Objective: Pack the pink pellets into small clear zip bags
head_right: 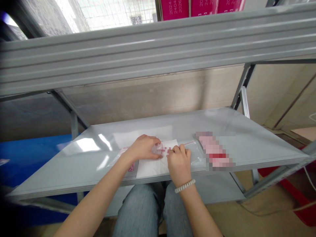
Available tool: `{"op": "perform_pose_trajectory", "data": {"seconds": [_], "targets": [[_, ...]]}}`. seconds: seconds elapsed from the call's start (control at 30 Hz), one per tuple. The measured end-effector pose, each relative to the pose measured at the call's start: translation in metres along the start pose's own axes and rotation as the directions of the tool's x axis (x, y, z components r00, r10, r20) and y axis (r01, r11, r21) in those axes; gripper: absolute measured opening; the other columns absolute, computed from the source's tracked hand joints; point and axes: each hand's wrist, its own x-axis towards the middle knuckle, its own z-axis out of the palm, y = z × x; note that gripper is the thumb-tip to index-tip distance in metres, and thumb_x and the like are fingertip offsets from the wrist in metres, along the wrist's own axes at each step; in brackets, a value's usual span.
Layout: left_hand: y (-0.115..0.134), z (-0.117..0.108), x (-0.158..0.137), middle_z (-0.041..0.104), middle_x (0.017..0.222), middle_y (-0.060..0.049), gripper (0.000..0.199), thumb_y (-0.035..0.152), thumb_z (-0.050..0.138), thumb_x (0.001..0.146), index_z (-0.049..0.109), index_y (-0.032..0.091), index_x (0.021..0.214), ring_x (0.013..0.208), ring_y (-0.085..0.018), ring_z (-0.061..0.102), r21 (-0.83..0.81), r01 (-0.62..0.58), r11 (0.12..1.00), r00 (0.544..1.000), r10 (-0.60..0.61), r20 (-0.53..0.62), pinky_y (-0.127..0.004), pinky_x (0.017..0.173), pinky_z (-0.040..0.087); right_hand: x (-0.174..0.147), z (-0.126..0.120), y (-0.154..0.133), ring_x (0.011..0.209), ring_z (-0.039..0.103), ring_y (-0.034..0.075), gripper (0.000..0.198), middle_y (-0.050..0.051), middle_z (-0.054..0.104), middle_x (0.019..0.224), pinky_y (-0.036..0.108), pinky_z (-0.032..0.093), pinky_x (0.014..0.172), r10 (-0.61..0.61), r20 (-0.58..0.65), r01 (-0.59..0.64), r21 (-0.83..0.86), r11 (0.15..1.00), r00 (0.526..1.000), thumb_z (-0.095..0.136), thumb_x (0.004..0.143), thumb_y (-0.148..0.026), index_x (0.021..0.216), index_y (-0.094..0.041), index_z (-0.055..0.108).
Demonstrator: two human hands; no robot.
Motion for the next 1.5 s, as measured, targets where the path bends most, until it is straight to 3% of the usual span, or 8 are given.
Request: {"op": "perform_pose_trajectory", "data": {"seconds": [0.53, 0.8, 0.93, 1.0, 1.1, 1.17, 1.33, 1.5], "targets": [[0.012, -0.019, 0.014, 0.075, 0.094, -0.014, 0.039, 0.049, 0.073, 0.068, 0.075, 0.017, 0.090, 0.090, -0.035, 0.068, 0.096, -0.033, 0.995, 0.997, 0.026, 0.070, -0.045, 0.081, 0.046, 0.002, -0.002, -0.002, 0.100, 0.055, 0.031, 0.009, 0.011, 0.071, 0.097, 0.040, 0.034, 0.078, 0.054, 0.059, -0.055, 0.008, 0.998, 0.997, 0.067, 0.091, -0.017, 0.096, -0.016, 0.075], [0.004, -0.023, 0.007, 0.075, 0.093, -0.009, 0.037, 0.047, 0.080, 0.065, 0.075, 0.020, 0.090, 0.090, -0.032, 0.068, 0.004, 0.029, 1.000, 0.998, -0.029, -0.047, -0.041, 0.082, 0.046, 0.004, 0.006, 0.004, 0.092, 0.057, 0.030, 0.022, 0.013, 0.069, 0.092, 0.041, 0.042, 0.077, 0.011, -0.084, 0.003, 0.169, 0.986, 0.996, 0.054, 0.092, -0.005, 0.099, -0.013, 0.074], [0.011, -0.016, -0.020, 0.073, 0.105, -0.009, 0.044, 0.051, 0.074, 0.076, 0.069, 0.020, 0.107, 0.098, -0.029, 0.066, -0.093, 0.146, 0.985, 0.956, -0.165, -0.243, -0.039, 0.087, 0.048, 0.004, 0.005, 0.003, 0.089, 0.060, 0.026, 0.025, 0.013, 0.067, 0.093, 0.041, 0.049, 0.082, 0.125, -0.290, 0.063, 0.563, 0.824, 0.949, 0.048, 0.094, -0.016, 0.108, -0.012, 0.068], [0.026, -0.005, -0.036, 0.070, 0.108, -0.010, 0.044, 0.045, 0.072, 0.080, 0.064, 0.018, 0.114, 0.100, -0.027, 0.065, -0.167, 0.218, 0.962, 0.893, -0.265, -0.365, -0.039, 0.087, 0.049, 0.001, 0.001, -0.002, 0.086, 0.063, 0.025, 0.029, 0.012, 0.068, 0.095, 0.040, 0.053, 0.077, 0.225, -0.238, 0.030, 0.745, 0.666, 0.945, 0.054, 0.093, -0.029, 0.115, -0.013, 0.065], [0.057, 0.016, -0.053, 0.067, 0.096, -0.006, 0.045, 0.026, 0.072, 0.076, 0.061, 0.018, 0.119, 0.087, -0.023, 0.063, -0.465, 0.159, 0.871, 0.678, -0.438, -0.590, -0.034, 0.078, 0.051, -0.004, -0.006, -0.015, 0.083, 0.067, 0.022, 0.044, 0.010, 0.069, 0.098, 0.034, 0.056, 0.069, 0.219, -0.030, -0.059, 0.920, 0.388, 0.975, 0.064, 0.085, -0.038, 0.123, -0.017, 0.059], [0.074, 0.027, -0.059, 0.064, 0.093, -0.005, 0.054, 0.017, 0.068, 0.073, 0.058, 0.017, 0.125, 0.084, -0.022, 0.061, -0.547, 0.100, 0.831, 0.640, -0.475, -0.604, -0.033, 0.077, 0.051, -0.007, -0.008, -0.022, 0.083, 0.068, 0.022, 0.040, 0.008, 0.070, 0.094, 0.032, 0.057, 0.069, 0.170, 0.057, -0.105, 0.951, 0.289, 0.984, 0.069, 0.079, -0.037, 0.114, -0.018, 0.063], [0.088, 0.031, -0.066, 0.064, 0.095, -0.005, 0.072, 0.019, 0.072, 0.067, 0.052, 0.017, 0.137, 0.084, -0.022, 0.062, -0.742, 0.035, 0.670, 0.682, -0.559, -0.472, -0.037, 0.078, 0.053, -0.009, -0.015, -0.022, 0.063, 0.064, 0.016, 0.014, 0.000, 0.066, 0.067, 0.027, 0.053, 0.062, 0.163, 0.133, -0.158, 0.976, 0.153, 0.978, 0.068, 0.079, -0.033, 0.077, -0.020, 0.062], [0.080, 0.028, -0.076, 0.072, 0.095, -0.005, 0.029, 0.030, 0.068, 0.082, 0.072, 0.021, 0.109, 0.090, -0.020, 0.068, -0.947, -0.174, 0.269, 0.766, -0.567, -0.302, -0.031, 0.082, 0.055, -0.014, -0.029, -0.009, 0.060, 0.063, 0.015, 0.014, 0.001, 0.068, 0.066, 0.024, 0.049, 0.055, 0.064, 0.168, -0.178, 0.958, 0.224, 0.984, 0.070, 0.078, -0.032, 0.076, -0.019, 0.067]]}}
